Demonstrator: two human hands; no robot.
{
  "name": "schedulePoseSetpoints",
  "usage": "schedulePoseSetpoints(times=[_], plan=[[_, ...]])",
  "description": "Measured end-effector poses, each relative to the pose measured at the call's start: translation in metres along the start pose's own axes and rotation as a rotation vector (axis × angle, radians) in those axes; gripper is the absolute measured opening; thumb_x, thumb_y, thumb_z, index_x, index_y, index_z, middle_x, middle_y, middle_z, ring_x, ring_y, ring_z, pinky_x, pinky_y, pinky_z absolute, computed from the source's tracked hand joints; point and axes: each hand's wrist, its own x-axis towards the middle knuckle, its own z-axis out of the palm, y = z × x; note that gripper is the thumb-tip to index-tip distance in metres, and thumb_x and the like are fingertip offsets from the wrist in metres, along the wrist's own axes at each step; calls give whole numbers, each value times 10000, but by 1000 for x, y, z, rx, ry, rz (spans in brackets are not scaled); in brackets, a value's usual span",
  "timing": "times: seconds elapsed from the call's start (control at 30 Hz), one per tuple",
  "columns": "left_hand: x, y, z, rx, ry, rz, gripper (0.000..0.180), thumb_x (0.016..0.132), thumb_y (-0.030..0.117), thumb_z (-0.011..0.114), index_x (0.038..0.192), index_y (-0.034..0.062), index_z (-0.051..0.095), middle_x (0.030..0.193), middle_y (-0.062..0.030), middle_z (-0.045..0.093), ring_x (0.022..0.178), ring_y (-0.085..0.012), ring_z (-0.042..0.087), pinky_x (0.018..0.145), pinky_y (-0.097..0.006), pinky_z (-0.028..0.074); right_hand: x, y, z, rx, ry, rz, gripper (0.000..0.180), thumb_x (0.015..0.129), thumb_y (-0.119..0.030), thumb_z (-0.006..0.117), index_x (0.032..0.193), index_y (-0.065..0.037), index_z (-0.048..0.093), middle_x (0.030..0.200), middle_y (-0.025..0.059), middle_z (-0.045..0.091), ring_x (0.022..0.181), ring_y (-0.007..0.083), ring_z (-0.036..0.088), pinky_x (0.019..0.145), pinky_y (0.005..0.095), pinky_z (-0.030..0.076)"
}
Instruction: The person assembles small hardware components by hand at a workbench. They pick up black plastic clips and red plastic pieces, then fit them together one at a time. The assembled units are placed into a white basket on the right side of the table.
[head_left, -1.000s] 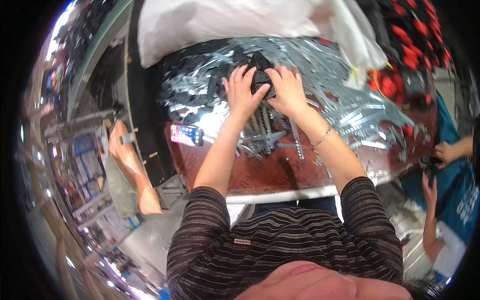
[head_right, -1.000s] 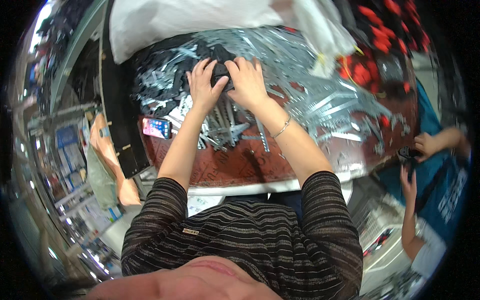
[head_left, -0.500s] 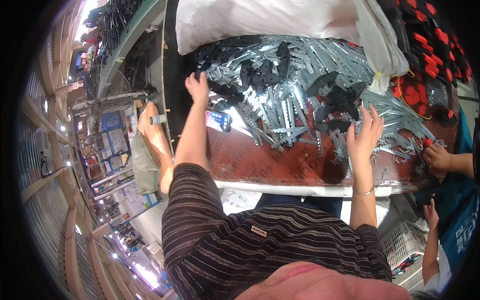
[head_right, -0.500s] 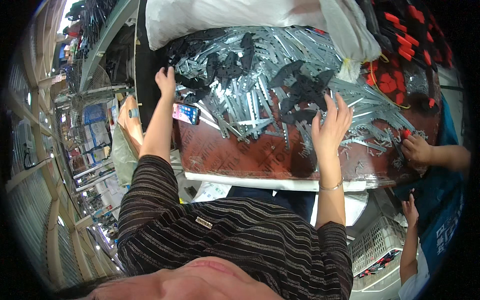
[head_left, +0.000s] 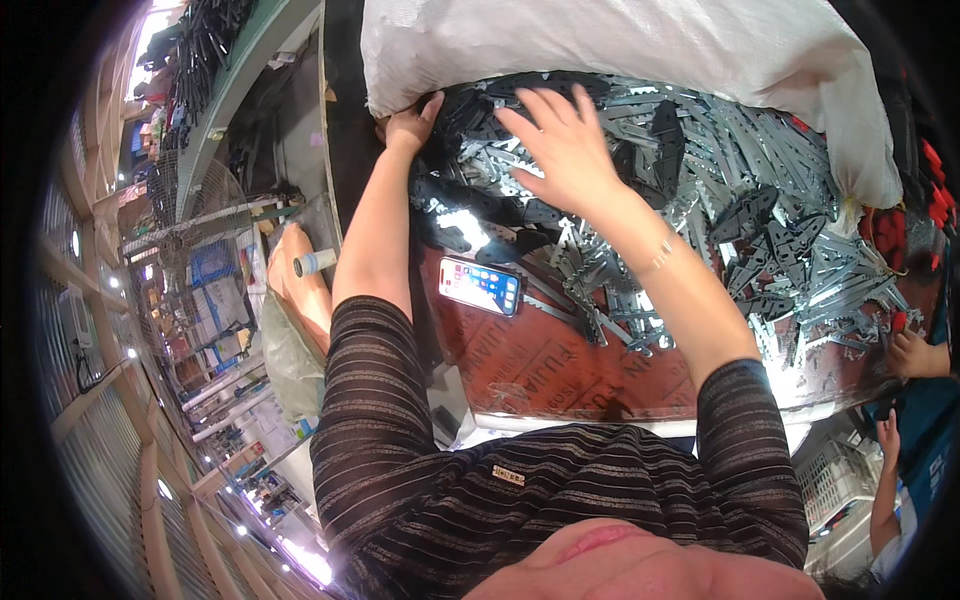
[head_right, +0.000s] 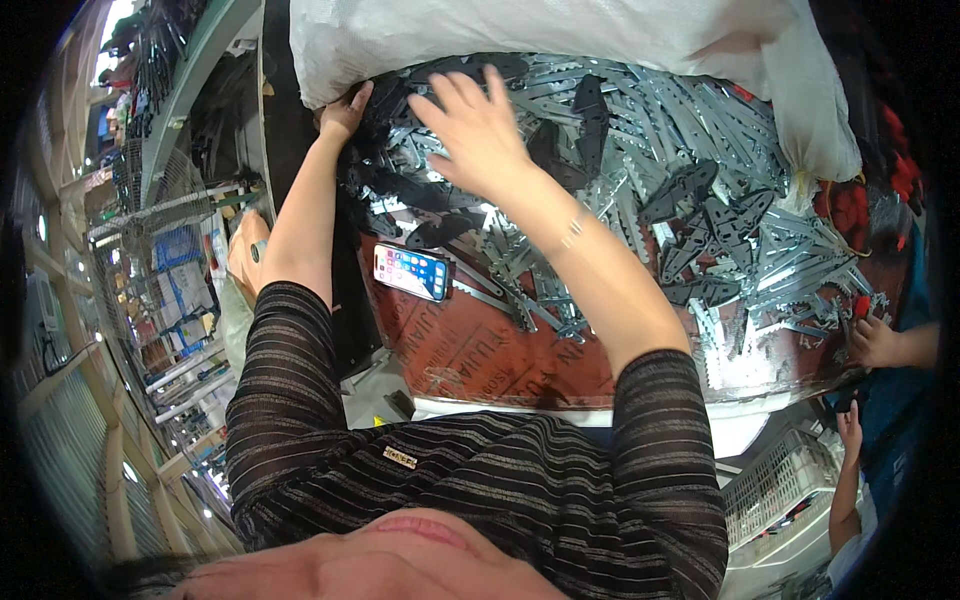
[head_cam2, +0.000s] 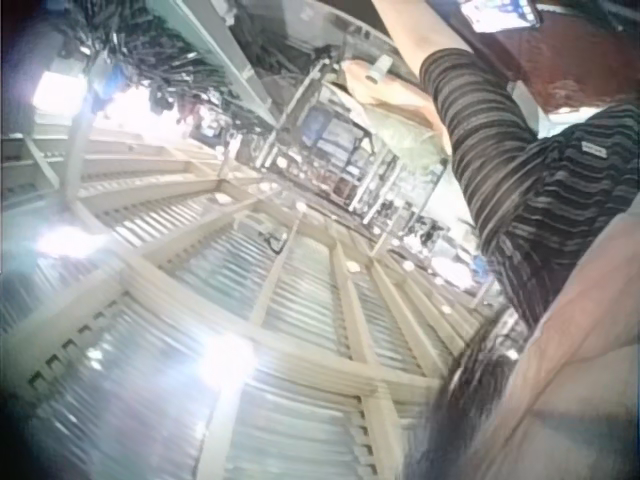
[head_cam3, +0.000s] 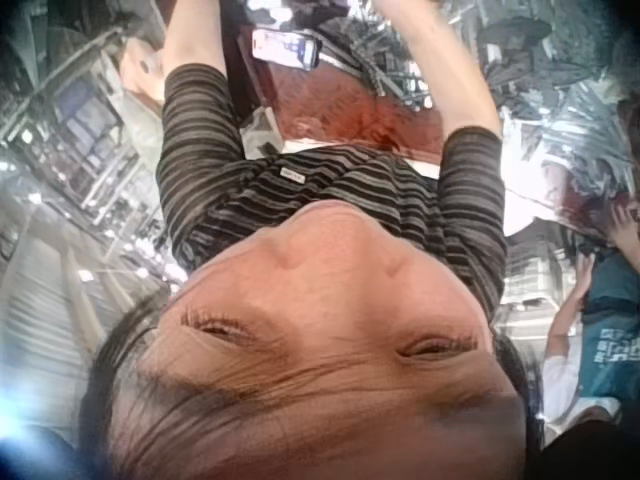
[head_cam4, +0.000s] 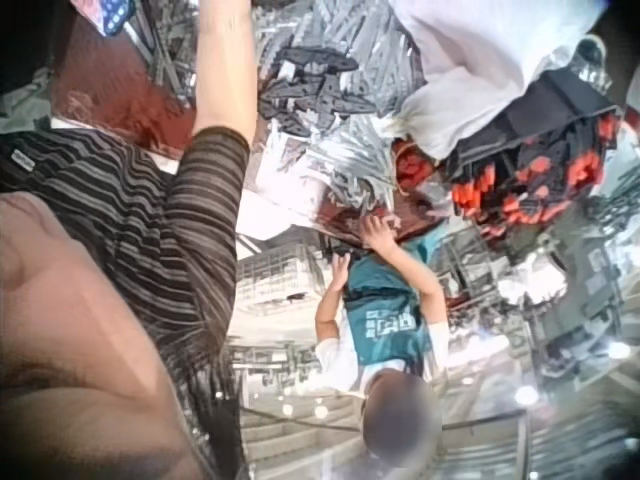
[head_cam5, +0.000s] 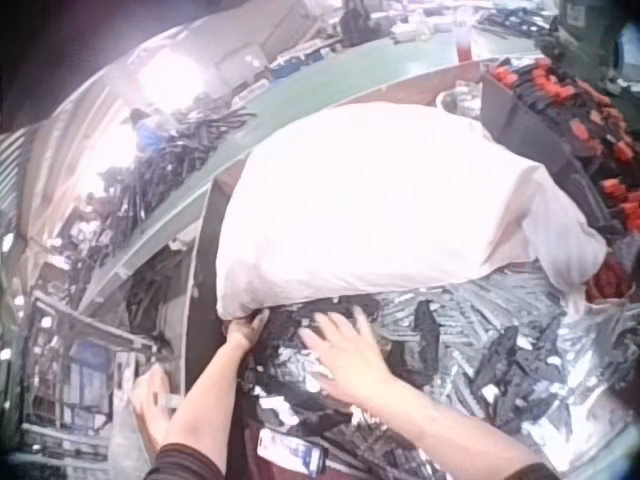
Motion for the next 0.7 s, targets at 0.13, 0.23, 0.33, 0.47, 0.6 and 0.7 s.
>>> schedulePoseSetpoints(times=[0.13, 0.23, 0.33, 0.47, 0.6, 0.7], plan=[[-49, 51, 0, -258, 314, 223, 557, 796, 551, 565, 1193, 161, 566, 1249, -201, 498, 1153, -413, 440, 987, -452, 336, 37, 4, 42, -225, -74, 49, 636, 675, -395, 723, 1231, -180, 500, 1311, 102, 438, 1274, 270, 335, 1046, 577, 214], [-101, 81, -4, -234, 392, 203, 461, 797, 401, 625, 1155, 115, 581, 1185, -195, 521, 1106, -385, 464, 945, -428, 377, 21, 9, 42, -259, -70, 57, 579, 661, -382, 735, 1170, -180, 545, 1270, 90, 468, 1260, 266, 348, 1036, 597, 211], [-135, 113, 3, -318, 455, 336, 430, 798, 353, 640, 1149, 112, 584, 1178, -157, 523, 1114, -352, 458, 962, -425, 353, -5, 11, 24, -261, -105, 77, 548, 652, -350, 743, 1132, -167, 551, 1194, 81, 508, 1228, 261, 379, 1030, 601, 219], [-167, 157, 17, -272, 447, 427, 465, 774, 327, 663, 1158, 78, 584, 1252, -193, 498, 1153, -361, 444, 971, -453, 333, -53, 12, -5, -191, -62, 264, 445, 673, -333, 713, 1052, -155, 564, 1052, 48, 568, 1158, 249, 447, 1022, 596, 236], [-192, 205, 22, -309, 356, 577, 417, 809, 276, 631, 1161, 58, 579, 1211, -204, 522, 1118, -368, 462, 973, -446, 327, -92, 14, -38, -183, 109, 302, 420, 649, -306, 702, 995, -108, 569, 1005, 54, 577, 1143, 255, 461, 1036, 593, 219], [-212, 257, 33, -537, 180, 655, 427, 831, 226, 600, 1189, 2, 535, 1179, -189, 543, 1074, -356, 496, 969, -448, 324, -125, 28, -74, -194, 228, 405, 338, 689, -213, 649, 988, -81, 565, 1070, 94, 566, 1167, 273, 446, 1046, 608, 181]])
